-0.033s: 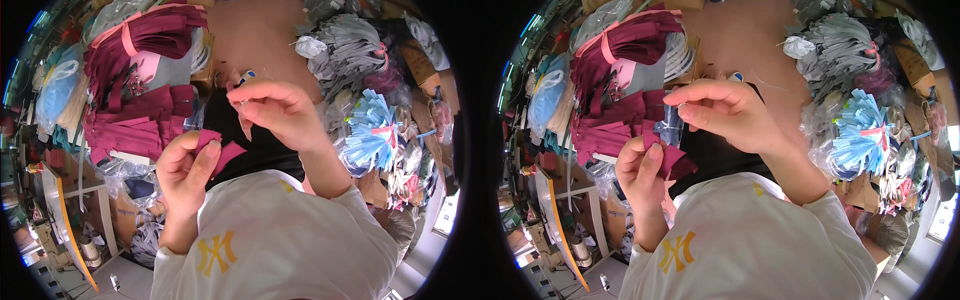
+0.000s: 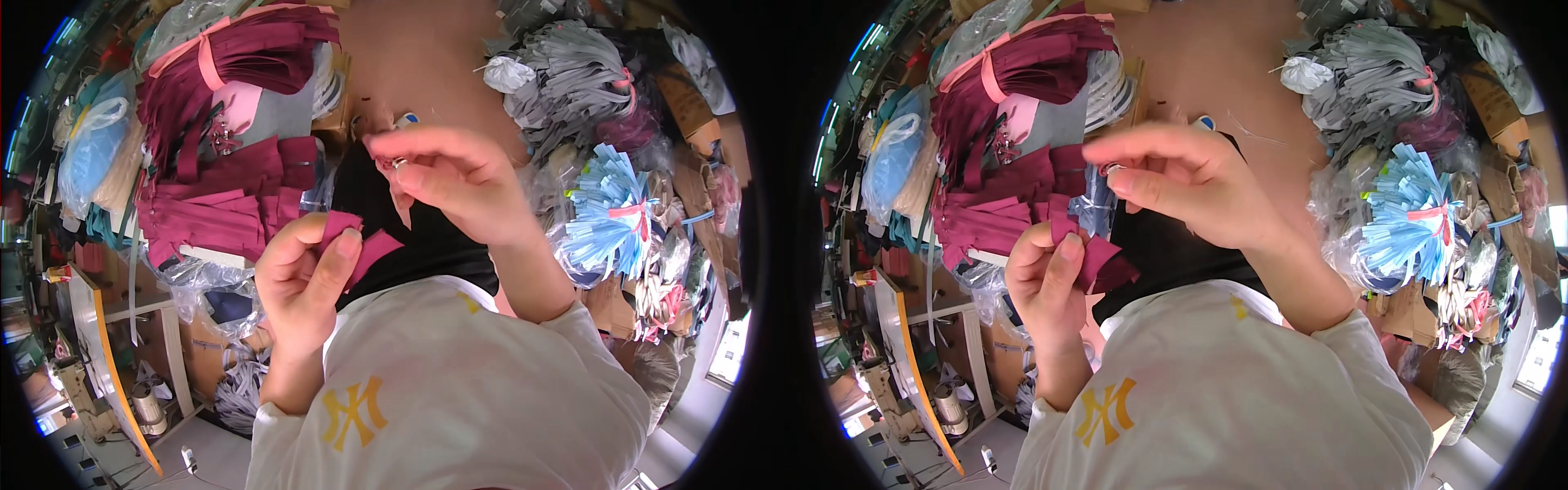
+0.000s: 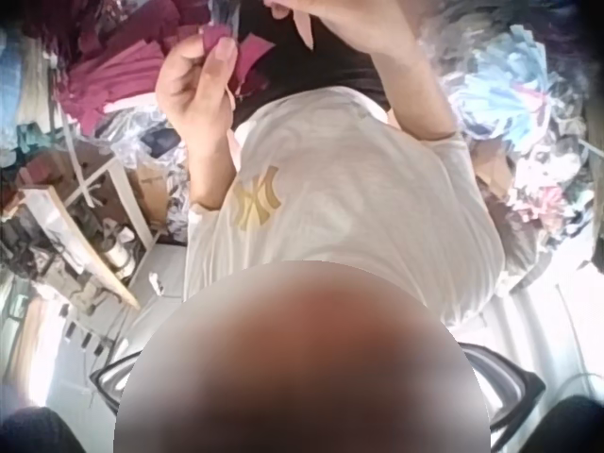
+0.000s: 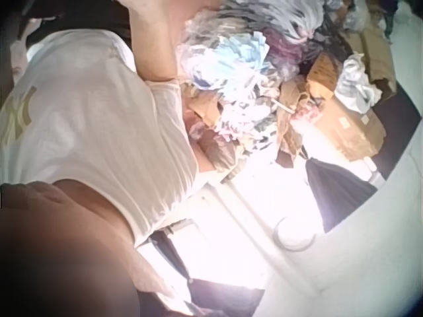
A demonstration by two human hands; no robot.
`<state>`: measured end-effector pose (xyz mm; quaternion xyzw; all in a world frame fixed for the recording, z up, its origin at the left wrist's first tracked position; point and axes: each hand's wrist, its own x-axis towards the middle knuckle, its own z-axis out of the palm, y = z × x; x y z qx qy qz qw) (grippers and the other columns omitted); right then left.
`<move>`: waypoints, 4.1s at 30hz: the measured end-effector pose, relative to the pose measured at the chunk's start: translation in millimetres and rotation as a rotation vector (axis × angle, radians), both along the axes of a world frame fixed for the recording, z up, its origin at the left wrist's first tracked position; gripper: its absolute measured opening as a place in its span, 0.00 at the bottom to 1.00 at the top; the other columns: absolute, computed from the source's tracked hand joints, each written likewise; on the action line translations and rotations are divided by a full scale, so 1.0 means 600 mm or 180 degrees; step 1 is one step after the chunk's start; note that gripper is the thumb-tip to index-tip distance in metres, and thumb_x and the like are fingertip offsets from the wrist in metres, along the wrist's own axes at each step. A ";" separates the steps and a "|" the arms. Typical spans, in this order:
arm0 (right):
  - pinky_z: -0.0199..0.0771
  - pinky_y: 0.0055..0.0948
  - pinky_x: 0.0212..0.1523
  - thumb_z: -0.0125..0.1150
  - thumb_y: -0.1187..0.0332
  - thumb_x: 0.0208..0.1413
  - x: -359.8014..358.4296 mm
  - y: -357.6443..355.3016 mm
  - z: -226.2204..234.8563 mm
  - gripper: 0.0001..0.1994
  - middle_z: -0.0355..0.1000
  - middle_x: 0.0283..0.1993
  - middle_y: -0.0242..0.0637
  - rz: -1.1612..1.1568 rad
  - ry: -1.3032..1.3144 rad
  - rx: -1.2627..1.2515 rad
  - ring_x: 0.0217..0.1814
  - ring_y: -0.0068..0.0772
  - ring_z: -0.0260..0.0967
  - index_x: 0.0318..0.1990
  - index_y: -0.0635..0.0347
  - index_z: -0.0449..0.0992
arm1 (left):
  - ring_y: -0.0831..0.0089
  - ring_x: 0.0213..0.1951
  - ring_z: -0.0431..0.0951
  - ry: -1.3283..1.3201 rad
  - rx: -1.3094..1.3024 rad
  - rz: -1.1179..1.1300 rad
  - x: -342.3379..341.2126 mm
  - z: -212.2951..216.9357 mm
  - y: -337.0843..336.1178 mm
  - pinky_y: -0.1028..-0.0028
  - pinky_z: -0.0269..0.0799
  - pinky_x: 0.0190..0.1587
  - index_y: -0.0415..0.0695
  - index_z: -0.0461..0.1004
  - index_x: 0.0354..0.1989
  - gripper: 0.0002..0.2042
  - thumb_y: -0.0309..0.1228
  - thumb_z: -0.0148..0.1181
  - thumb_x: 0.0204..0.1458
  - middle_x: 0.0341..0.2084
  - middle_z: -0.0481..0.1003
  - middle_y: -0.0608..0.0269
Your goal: Manually attaching metal sliders to maroon zipper tape.
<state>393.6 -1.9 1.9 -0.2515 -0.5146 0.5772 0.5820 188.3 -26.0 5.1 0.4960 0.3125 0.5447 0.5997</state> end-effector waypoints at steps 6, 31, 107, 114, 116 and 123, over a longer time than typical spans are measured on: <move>0.73 0.19 0.39 0.61 0.76 0.59 0.005 0.012 0.001 0.09 0.75 0.40 0.33 0.0231 0.0012 -0.0016 0.39 0.19 0.71 0.47 0.66 0.76 | 0.89 0.28 0.67 0.0065 0.0076 -0.0019 -0.005 -0.005 0.010 0.88 0.63 0.31 0.32 0.73 0.44 0.07 0.17 0.57 0.57 0.32 0.74 0.67; 0.76 0.26 0.35 0.57 0.72 0.62 -0.013 0.062 -0.050 0.07 0.75 0.41 0.38 0.0778 0.0704 -0.1289 0.39 0.25 0.74 0.46 0.63 0.72 | 0.85 0.35 0.72 0.0000 -0.0165 -0.0014 0.000 -0.039 0.034 0.86 0.67 0.38 0.31 0.71 0.45 0.09 0.16 0.57 0.57 0.36 0.75 0.65; 0.79 0.22 0.43 0.62 0.82 0.53 -0.015 0.063 -0.006 0.20 0.78 0.37 0.40 0.0323 -0.1013 -0.0135 0.45 0.27 0.77 0.54 0.65 0.69 | 0.78 0.23 0.67 0.1446 0.0935 0.0676 -0.001 -0.031 0.062 0.80 0.61 0.26 0.35 0.73 0.32 0.06 0.17 0.64 0.47 0.23 0.72 0.63; 0.77 0.26 0.49 0.59 0.86 0.53 -0.015 0.060 0.010 0.25 0.78 0.41 0.42 0.0523 -0.1031 -0.0503 0.49 0.29 0.75 0.59 0.66 0.66 | 0.78 0.23 0.67 0.1401 0.0806 0.0701 0.001 -0.026 0.059 0.79 0.61 0.26 0.35 0.74 0.32 0.05 0.17 0.64 0.48 0.23 0.73 0.63; 0.77 0.26 0.50 0.60 0.86 0.53 -0.012 0.060 0.013 0.25 0.79 0.41 0.43 0.0528 -0.1028 -0.0518 0.49 0.29 0.75 0.60 0.65 0.65 | 0.77 0.23 0.68 0.1538 0.0758 0.0621 -0.001 -0.022 0.059 0.79 0.62 0.26 0.34 0.74 0.32 0.05 0.17 0.64 0.48 0.23 0.73 0.62; 0.76 0.23 0.51 0.59 0.85 0.55 -0.018 0.057 0.021 0.26 0.79 0.42 0.44 0.0448 -0.0873 -0.0508 0.49 0.27 0.75 0.62 0.65 0.63 | 0.74 0.23 0.68 0.1466 0.0924 0.0690 0.001 -0.024 0.060 0.78 0.62 0.27 0.34 0.74 0.31 0.04 0.17 0.63 0.49 0.23 0.72 0.61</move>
